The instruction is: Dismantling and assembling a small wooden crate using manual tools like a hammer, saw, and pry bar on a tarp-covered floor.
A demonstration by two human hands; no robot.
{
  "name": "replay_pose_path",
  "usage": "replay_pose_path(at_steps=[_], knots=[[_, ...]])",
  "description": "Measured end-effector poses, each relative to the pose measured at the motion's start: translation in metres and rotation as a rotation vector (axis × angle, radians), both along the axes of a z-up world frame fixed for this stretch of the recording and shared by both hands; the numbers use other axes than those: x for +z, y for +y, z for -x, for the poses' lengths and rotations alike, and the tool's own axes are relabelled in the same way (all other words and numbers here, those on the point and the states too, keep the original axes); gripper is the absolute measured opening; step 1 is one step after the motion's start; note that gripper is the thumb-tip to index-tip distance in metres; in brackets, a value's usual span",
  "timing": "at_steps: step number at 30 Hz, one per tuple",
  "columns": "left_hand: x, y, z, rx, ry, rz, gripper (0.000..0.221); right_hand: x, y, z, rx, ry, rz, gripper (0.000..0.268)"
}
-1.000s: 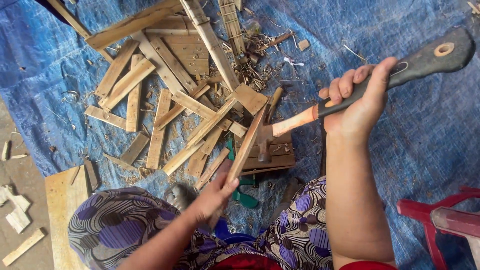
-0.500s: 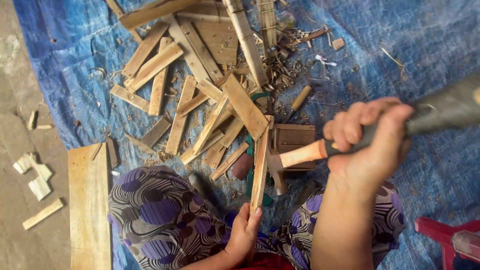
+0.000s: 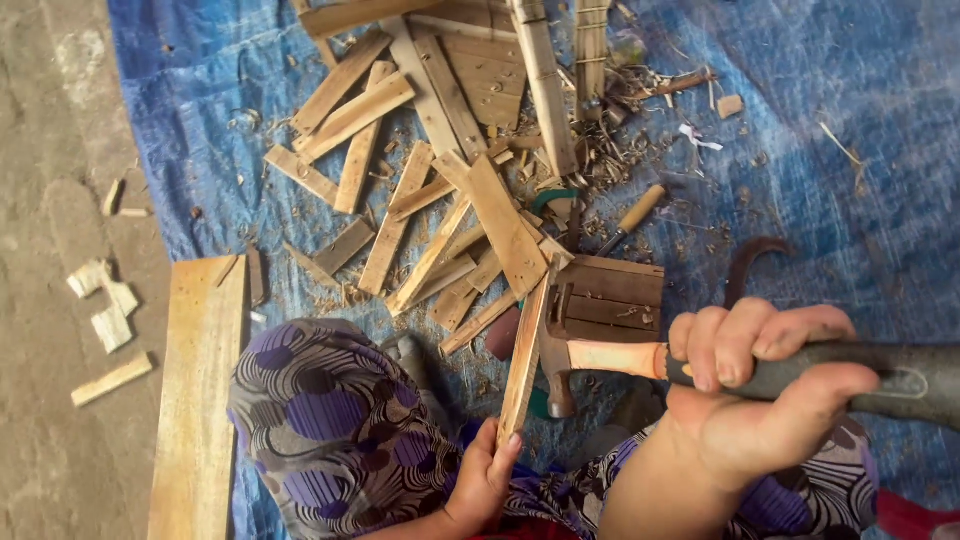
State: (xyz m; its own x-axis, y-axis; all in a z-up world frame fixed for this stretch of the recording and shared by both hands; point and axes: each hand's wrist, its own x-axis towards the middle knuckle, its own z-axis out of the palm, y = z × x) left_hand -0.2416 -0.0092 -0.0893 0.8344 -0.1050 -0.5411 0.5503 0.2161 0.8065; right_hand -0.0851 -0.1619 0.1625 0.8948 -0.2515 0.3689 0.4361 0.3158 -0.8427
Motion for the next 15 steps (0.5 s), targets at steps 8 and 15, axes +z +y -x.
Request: replay_pose_path(at_steps=[8,15], knots=[[0.007,0.006,-0.004,0.025,-0.003,-0.015,0.026,0.0,0.009,0.006,-0.007,-0.029,0.054,0.044],[0.009,0.009,-0.003,0.033,-0.007,0.01,0.02,-0.008,0.012,-0.003,0.11,-0.066,-0.036,0.039]])
